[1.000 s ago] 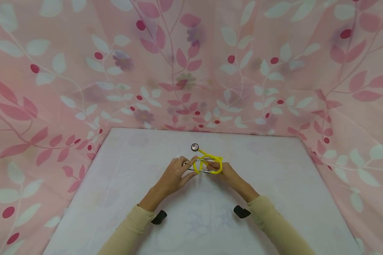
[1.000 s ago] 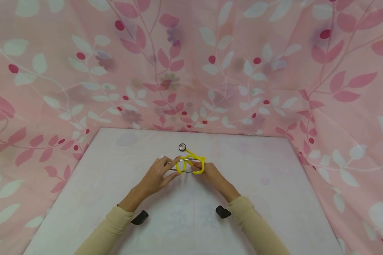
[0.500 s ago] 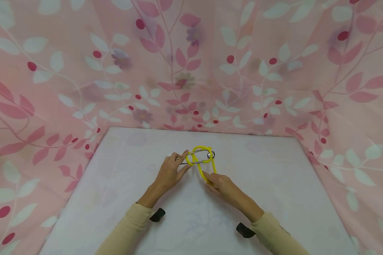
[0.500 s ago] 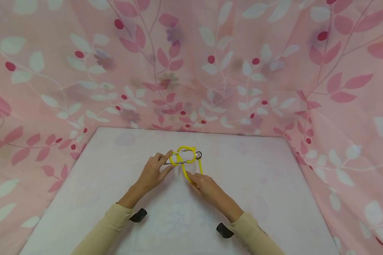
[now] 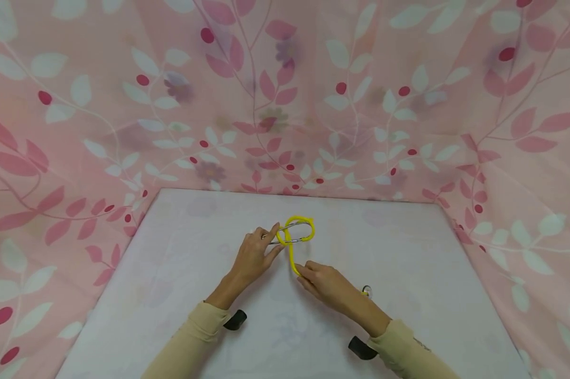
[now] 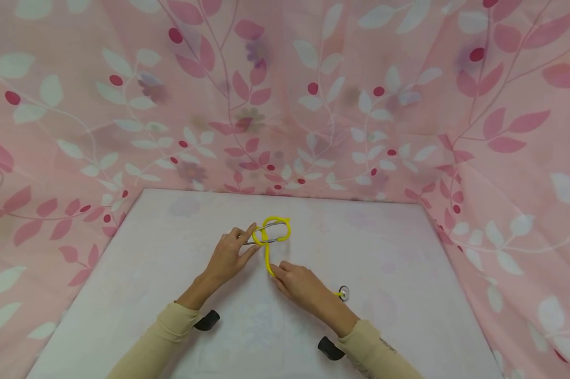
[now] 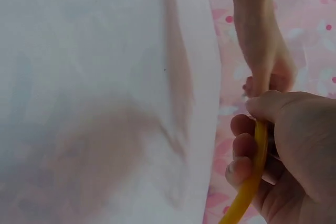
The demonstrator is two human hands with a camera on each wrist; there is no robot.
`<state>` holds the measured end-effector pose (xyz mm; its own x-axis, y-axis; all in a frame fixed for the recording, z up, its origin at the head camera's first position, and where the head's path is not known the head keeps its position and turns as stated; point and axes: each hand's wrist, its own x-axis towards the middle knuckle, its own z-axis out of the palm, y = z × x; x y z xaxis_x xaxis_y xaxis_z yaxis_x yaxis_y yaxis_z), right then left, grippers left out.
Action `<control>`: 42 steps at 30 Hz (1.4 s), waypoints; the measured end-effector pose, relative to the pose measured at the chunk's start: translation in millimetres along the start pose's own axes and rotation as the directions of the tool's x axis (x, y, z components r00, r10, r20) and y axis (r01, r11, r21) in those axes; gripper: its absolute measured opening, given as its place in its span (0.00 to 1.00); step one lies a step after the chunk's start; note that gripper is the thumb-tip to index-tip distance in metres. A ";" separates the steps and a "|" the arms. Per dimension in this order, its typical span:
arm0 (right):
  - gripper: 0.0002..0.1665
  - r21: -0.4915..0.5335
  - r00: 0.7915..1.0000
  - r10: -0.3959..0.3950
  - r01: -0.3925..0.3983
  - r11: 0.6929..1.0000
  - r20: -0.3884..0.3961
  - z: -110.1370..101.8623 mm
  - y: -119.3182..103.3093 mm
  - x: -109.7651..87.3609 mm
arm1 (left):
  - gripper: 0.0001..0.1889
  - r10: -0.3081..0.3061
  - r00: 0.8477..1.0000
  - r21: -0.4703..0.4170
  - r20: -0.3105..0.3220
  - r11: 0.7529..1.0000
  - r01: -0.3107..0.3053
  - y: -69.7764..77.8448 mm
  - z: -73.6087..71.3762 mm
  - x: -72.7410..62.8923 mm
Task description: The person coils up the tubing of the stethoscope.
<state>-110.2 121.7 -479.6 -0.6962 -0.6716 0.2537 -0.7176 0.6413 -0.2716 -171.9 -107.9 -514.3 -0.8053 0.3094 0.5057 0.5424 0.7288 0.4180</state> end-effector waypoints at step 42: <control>0.09 0.237 0.998 0.032 -0.043 0.971 0.049 -46.2 84.1 43.9 | 0.37 0.319 0.906 0.046 0.280 0.938 -0.344 37.8 -6.2 -10.3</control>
<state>-202.1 163.2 -448.5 -0.7171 -0.6678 0.1995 -0.6620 0.5632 -0.4945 -141.7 -87.4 -499.1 -0.6232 0.6835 0.3801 0.7750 0.6050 0.1828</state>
